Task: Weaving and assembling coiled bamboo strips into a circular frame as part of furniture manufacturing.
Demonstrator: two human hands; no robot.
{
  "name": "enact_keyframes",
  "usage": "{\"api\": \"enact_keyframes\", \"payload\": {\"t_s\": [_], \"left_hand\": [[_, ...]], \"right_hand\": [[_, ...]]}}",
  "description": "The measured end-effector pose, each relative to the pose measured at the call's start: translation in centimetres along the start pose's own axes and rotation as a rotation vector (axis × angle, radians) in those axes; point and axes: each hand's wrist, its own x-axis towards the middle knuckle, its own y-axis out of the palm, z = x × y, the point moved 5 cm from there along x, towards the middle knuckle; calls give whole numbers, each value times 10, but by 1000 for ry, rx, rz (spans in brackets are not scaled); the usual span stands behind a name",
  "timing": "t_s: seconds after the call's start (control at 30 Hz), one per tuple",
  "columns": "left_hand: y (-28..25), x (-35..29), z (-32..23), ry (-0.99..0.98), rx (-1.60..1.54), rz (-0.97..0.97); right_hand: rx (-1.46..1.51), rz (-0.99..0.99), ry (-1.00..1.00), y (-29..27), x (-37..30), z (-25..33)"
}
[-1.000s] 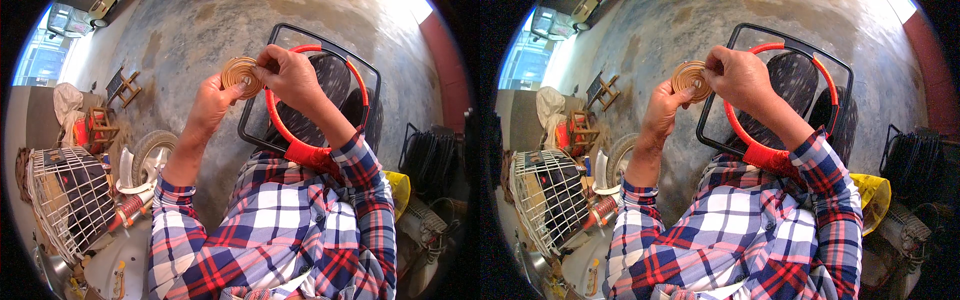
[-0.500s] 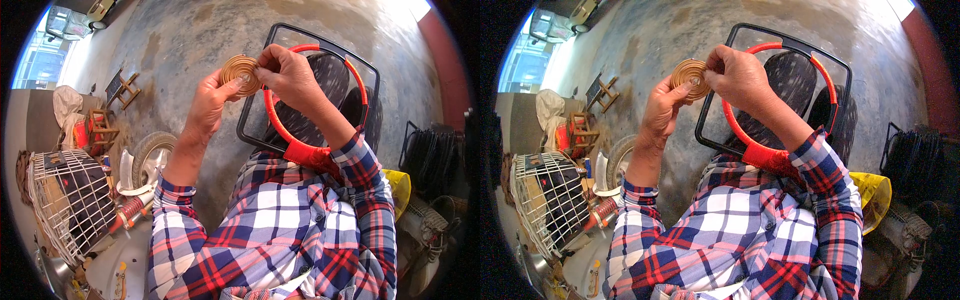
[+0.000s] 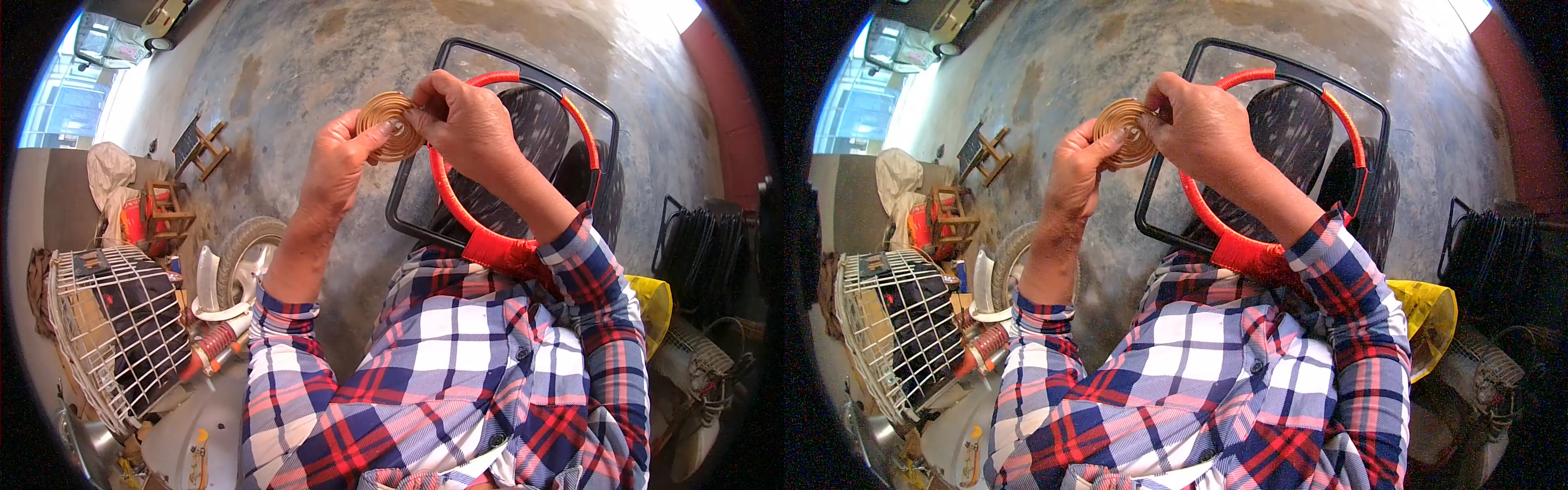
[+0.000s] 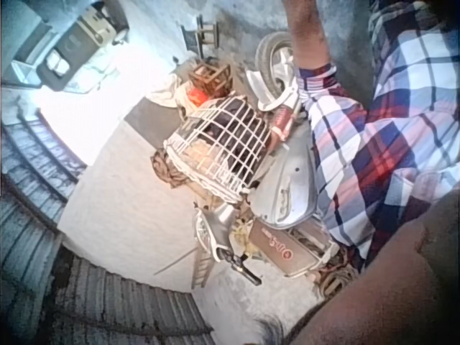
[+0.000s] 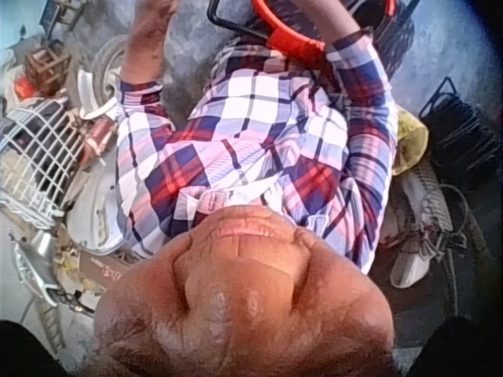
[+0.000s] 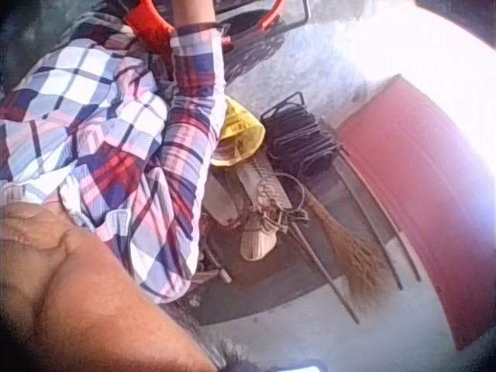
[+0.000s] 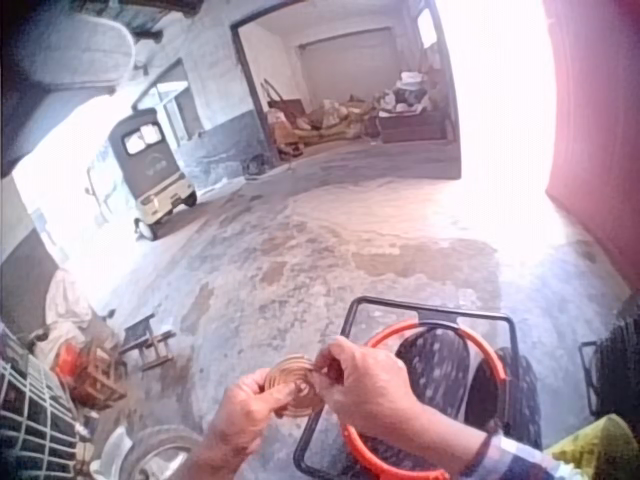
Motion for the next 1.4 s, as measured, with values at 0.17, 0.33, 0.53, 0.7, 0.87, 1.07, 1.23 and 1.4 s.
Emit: {"api": "enact_keyframes", "payload": {"t_s": [0.17,0.33,0.53,0.7,0.87,1.07,1.23,1.4], "left_hand": [[-2,-4,15,-23,-113,-45],[0,-8,17,9,-138,-95],[-4,-7,9,14,-81,-69],[-9,-2,12,30,-97,-57],[-6,-5,10,40,-87,-105],[-5,-4,9,16,-109,-105],[-7,-5,10,19,-126,-98],[-6,-7,10,26,-151,-102]], "right_hand": [[-1,-31,-8,-1,0,-1],[-60,-4,-14,1,-1,3],[-87,-65,-96,-2,-2,9],[-42,-47,-44,-1,-2,5],[-17,-17,18,2,-3,1],[-75,-38,32,-1,-5,4],[-74,-69,-3,-3,-7,8],[-35,-76,0,-3,-8,7]]}}
